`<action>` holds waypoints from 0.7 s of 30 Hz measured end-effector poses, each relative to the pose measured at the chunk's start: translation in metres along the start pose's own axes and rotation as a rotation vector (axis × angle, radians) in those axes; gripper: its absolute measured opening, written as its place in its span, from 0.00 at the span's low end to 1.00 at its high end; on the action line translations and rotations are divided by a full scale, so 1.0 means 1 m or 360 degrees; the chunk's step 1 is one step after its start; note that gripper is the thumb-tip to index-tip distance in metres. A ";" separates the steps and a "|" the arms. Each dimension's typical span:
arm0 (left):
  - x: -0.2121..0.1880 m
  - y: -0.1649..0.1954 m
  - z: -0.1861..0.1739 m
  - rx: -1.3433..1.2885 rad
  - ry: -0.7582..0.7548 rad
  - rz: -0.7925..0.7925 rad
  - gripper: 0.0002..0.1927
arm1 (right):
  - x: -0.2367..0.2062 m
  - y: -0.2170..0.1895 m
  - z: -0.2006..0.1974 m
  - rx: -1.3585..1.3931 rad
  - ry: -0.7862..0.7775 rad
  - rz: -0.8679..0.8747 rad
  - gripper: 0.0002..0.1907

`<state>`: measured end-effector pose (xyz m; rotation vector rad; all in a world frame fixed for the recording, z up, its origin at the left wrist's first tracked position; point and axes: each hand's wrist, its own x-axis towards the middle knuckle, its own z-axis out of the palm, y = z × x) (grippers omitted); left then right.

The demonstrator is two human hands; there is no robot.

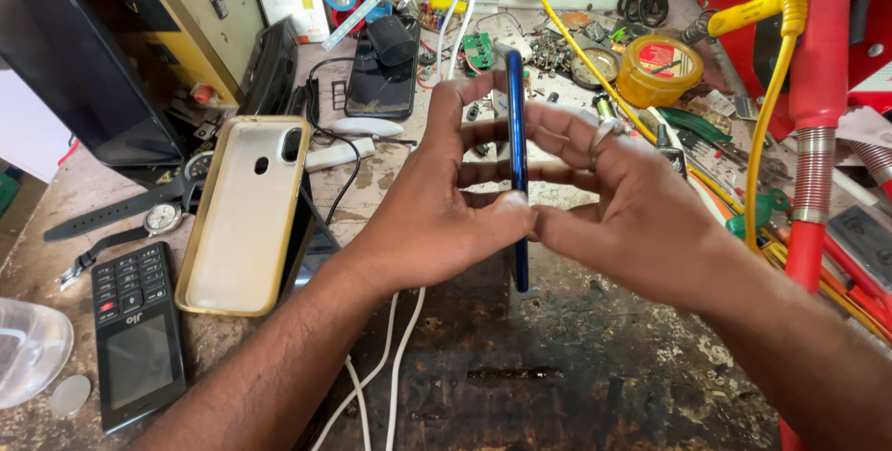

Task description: The person unlocks a smartphone, removes its case, and pries the back cover off the phone by hand. They then use a screwdriver to work on the exposed internal components of the disassembled phone on the workbench.

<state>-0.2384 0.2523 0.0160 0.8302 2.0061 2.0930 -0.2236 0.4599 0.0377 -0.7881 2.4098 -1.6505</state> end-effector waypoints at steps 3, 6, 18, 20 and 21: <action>-0.001 0.003 0.001 0.0050 0.0007 0.0002 0.46 | 0.003 0.000 -0.003 0.0198 0.0007 0.0164 0.41; -0.002 0.006 0.003 0.0051 0.0022 0.0003 0.47 | 0.002 -0.001 -0.001 0.0389 -0.0003 0.0210 0.42; -0.003 0.005 0.003 0.0251 0.0103 0.0031 0.47 | -0.004 -0.004 0.013 0.0413 -0.0144 0.0038 0.45; -0.003 0.005 0.003 0.0156 0.0096 0.0016 0.46 | -0.007 -0.005 0.016 0.0350 -0.0144 0.0069 0.47; -0.004 0.005 0.004 0.0089 0.0074 0.0031 0.46 | -0.008 -0.007 0.017 0.0221 -0.0107 0.0141 0.48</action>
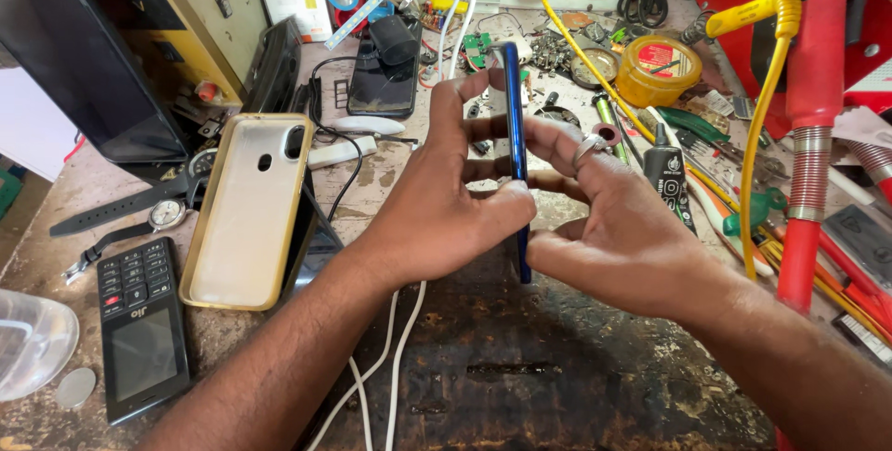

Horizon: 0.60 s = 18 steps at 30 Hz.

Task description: The person unlocks a smartphone, removes its case, and pries the back cover off the phone by hand. They then use a screwdriver to work on the exposed internal components of the disassembled phone on the workbench.

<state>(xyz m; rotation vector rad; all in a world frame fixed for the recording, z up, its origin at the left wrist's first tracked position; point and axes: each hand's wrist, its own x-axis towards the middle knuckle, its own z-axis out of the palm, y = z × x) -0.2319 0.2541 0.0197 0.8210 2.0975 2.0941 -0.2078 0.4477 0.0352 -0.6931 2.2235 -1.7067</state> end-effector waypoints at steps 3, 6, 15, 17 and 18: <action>-0.001 0.001 0.004 -0.0068 -0.0068 0.0016 0.47 | -0.003 -0.004 0.002 -0.0156 0.0081 -0.0076 0.44; -0.002 0.002 0.009 0.0078 -0.0097 -0.0018 0.52 | -0.004 -0.008 0.007 -0.0508 0.0254 -0.0019 0.41; -0.002 0.002 0.011 0.0219 -0.0027 -0.0049 0.56 | -0.004 -0.014 0.007 -0.0912 0.0170 -0.0013 0.42; -0.003 0.000 0.004 0.0176 -0.0006 -0.0132 0.55 | -0.001 -0.009 -0.002 -0.0334 -0.0005 -0.0244 0.41; -0.003 -0.002 0.002 0.0112 -0.0002 -0.0177 0.55 | 0.001 -0.007 -0.005 -0.0113 -0.0115 -0.0206 0.40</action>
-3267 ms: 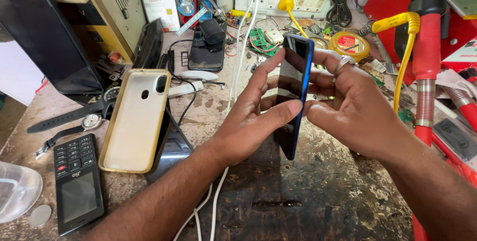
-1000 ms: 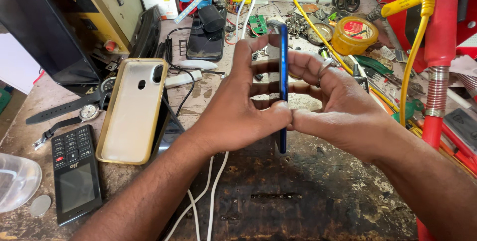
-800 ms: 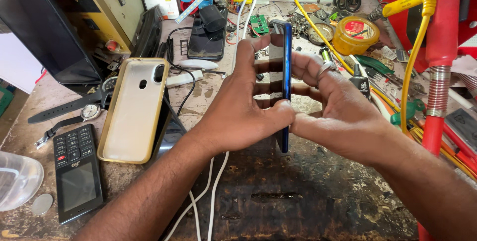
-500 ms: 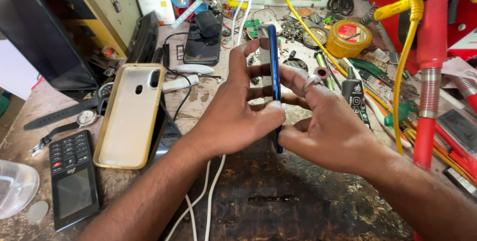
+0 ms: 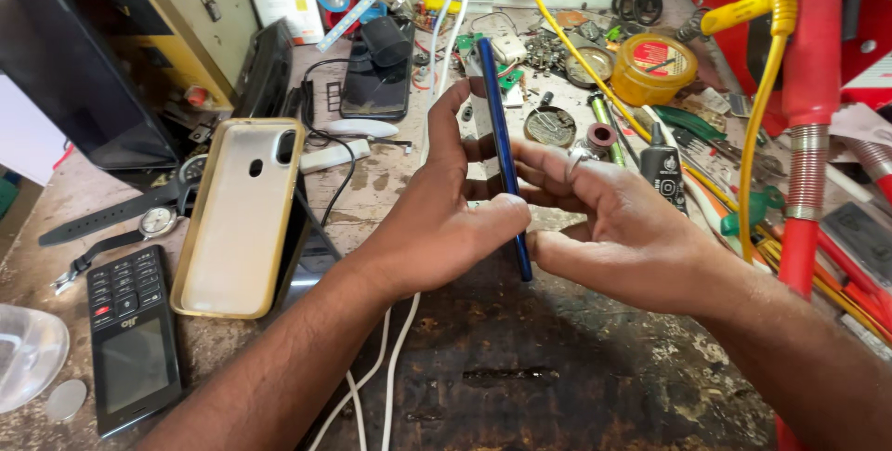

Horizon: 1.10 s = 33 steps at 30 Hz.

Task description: The person unlocks a smartphone, removes its case, and pries the back cover off the phone by hand. They then use a screwdriver to work on the exposed internal components of the disassembled phone on the workbench.

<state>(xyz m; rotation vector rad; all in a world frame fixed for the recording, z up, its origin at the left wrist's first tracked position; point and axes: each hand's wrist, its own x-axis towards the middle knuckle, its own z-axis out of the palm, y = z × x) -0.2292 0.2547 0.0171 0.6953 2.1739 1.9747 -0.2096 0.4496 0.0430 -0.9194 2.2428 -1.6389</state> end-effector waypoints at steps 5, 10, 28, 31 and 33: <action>-0.003 -0.008 0.001 -0.0044 0.0012 0.0075 0.55 | -0.001 0.001 0.004 -0.0108 0.0087 0.0190 0.39; -0.005 -0.007 0.007 0.0064 -0.0037 0.0184 0.60 | 0.000 -0.021 0.024 -0.1062 0.0267 0.0711 0.37; -0.003 -0.013 0.002 -0.0113 -0.0084 0.0080 0.63 | 0.002 0.009 0.001 0.0208 0.0052 0.0401 0.41; -0.003 -0.013 0.002 0.0060 -0.0131 0.0125 0.66 | -0.002 0.002 0.015 -0.0382 0.0276 0.0292 0.33; -0.001 -0.013 0.004 -0.0126 -0.0169 0.0127 0.67 | -0.001 0.000 0.015 -0.0483 0.0243 0.0272 0.34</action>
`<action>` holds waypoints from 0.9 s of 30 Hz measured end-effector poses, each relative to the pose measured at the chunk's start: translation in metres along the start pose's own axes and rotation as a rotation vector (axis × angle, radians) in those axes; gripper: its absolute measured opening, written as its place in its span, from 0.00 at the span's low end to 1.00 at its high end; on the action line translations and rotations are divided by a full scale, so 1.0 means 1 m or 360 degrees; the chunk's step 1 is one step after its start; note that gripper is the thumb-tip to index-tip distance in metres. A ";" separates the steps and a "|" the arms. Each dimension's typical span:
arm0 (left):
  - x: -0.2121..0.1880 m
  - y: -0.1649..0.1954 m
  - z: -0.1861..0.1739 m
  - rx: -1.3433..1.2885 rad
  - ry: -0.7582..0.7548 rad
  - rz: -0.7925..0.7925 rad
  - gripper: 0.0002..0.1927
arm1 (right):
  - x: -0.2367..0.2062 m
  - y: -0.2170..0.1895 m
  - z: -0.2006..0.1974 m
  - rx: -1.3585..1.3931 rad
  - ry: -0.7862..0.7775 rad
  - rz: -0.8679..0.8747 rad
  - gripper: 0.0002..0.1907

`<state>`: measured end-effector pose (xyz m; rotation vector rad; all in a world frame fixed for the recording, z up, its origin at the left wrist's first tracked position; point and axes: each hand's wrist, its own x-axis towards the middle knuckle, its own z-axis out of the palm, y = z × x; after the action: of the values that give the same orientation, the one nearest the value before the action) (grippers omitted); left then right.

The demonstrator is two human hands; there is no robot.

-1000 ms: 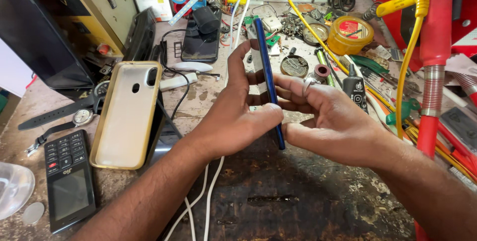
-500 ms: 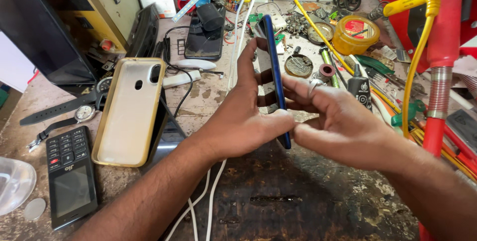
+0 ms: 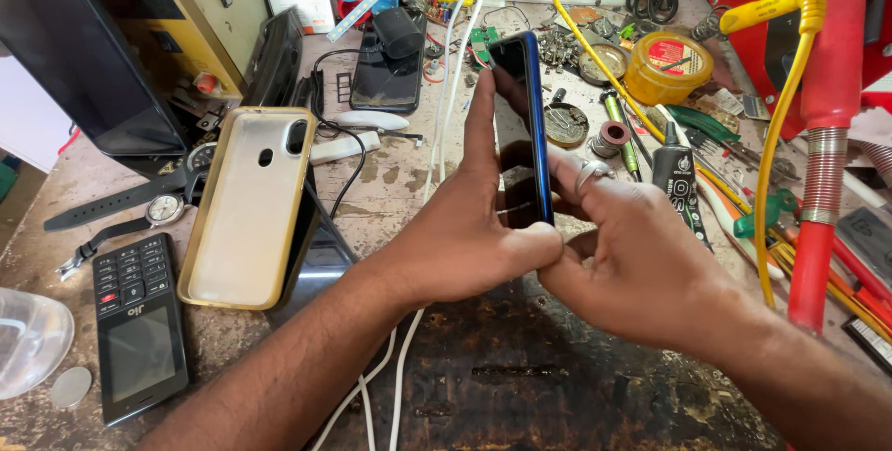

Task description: The person unlocks a smartphone, removes its case, and pries the back cover off the phone by hand. They then use a screwdriver to work on the exposed internal components of the disassembled phone on the workbench.

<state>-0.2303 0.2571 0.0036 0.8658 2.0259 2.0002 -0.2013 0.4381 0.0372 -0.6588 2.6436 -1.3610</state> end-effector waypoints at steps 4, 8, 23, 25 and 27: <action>0.002 -0.001 0.000 0.0194 0.0099 -0.0060 0.66 | 0.003 0.007 -0.006 -0.0207 -0.0041 -0.0050 0.35; 0.005 -0.005 0.000 0.0008 0.0182 -0.0191 0.65 | 0.013 0.022 -0.013 0.0881 -0.0400 0.0042 0.40; 0.001 -0.008 0.003 0.0036 0.0088 0.0063 0.69 | 0.003 0.007 0.009 -0.0253 0.0095 -0.0243 0.34; 0.002 -0.009 0.004 0.0151 0.0137 0.0117 0.70 | 0.003 0.006 0.007 -0.0367 0.0062 0.0193 0.35; 0.006 -0.011 0.004 0.0103 0.0205 0.0025 0.69 | 0.007 0.007 -0.002 -0.0220 -0.0033 -0.0047 0.42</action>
<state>-0.2362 0.2639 -0.0054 0.7860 2.1703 2.0586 -0.2105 0.4401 0.0333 -0.7255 2.7405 -1.1794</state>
